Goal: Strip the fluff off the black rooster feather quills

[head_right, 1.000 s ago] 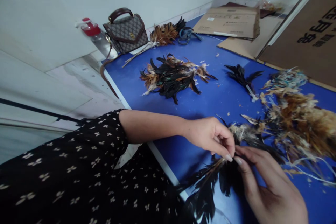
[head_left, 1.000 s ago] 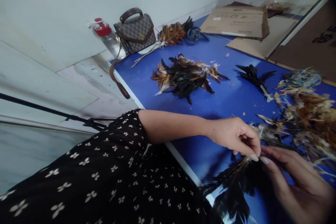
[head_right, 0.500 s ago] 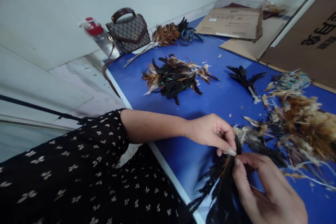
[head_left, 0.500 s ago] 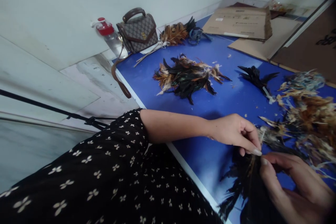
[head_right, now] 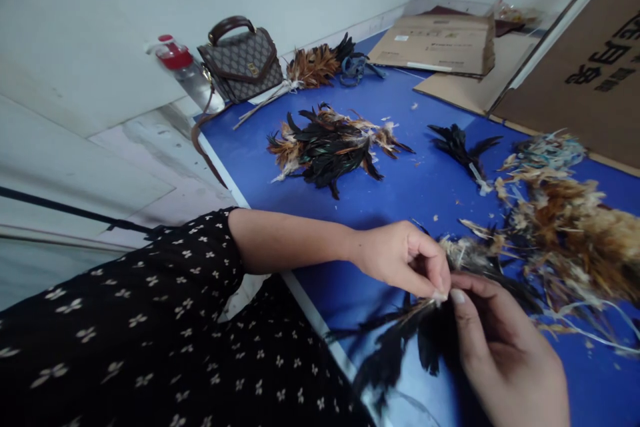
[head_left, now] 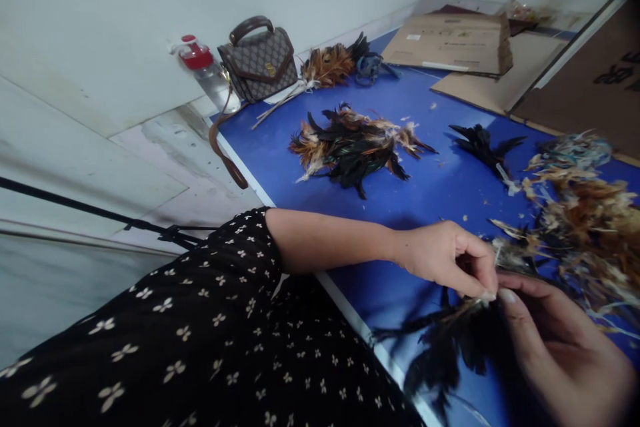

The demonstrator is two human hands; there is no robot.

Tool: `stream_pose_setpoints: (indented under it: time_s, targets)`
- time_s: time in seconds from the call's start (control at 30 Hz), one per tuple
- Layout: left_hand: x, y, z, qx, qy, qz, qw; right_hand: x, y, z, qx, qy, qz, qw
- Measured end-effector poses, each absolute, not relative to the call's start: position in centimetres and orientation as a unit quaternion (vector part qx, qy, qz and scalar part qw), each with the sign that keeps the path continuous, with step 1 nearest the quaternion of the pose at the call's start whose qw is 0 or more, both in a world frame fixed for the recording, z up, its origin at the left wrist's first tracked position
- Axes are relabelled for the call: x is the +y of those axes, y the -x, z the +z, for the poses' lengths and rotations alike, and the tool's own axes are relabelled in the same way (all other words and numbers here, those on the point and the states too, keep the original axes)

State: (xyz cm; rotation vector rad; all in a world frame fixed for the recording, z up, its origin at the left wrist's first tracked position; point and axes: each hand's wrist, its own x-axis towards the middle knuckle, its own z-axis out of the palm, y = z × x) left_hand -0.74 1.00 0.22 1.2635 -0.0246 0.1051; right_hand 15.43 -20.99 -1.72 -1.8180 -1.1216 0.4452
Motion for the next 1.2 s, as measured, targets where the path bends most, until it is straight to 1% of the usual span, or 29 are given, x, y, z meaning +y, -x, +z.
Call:
stream_pose_setpoints:
  time_s: [0.1,0.23,0.3,0.4,0.47,0.6,0.77,0.9,0.97,1.03,1.13,1.2]
  targets:
    - [1.2,1.0,0.5,-0.052,-0.632,0.097,0.767,-21.2,-15.8,-2.1,-0.413,0.748,0.203,0.479]
    - [1.0,1.4,0.9,-0.082,-0.721,0.19,0.662,-20.6,-15.0,-0.9,-0.385,0.756,0.19,0.495]
    - [0.7,1.6,1.1,-0.075,-0.752,0.207,0.621,-20.1,-14.3,-0.2,-0.368,0.762,0.191,0.497]
    - [0.3,1.8,1.5,-0.066,-0.788,0.161,0.591,-19.8,-14.1,0.4,-0.348,0.767,0.205,0.498]
    - [0.3,2.0,1.7,-0.071,-0.806,0.138,0.571,-19.9,-14.6,0.1,-0.374,0.766,0.196,0.485]
    - [0.5,2.1,2.2,-0.1,-0.832,0.134,0.529,-20.5,-16.4,-0.9,-0.441,0.75,0.16,0.467]
    - [0.5,2.2,3.0,-0.111,-0.833,0.123,0.527,-20.7,-17.5,-1.0,-0.447,0.741,0.183,0.466]
    - [0.2,2.3,2.9,-0.101,-0.834,0.123,0.528,-20.4,-16.9,0.0,-0.491,0.723,0.168,0.456]
    - [0.1,2.1,2.5,-0.092,-0.84,0.128,0.519,-20.1,-16.3,0.4,-0.527,0.711,0.138,0.446]
    - [-0.1,1.8,1.8,-0.08,-0.848,0.146,0.502,-19.7,-15.8,0.6,-0.576,0.691,0.064,0.433]
    - [-0.3,1.4,0.6,-0.057,-0.854,0.201,0.477,-19.2,-15.7,0.2,-0.62,0.668,-0.053,0.409]
    - [-0.3,1.1,0.0,-0.032,-0.851,0.245,0.463,-19.0,-16.1,-0.4,-0.618,0.674,-0.106,0.392]
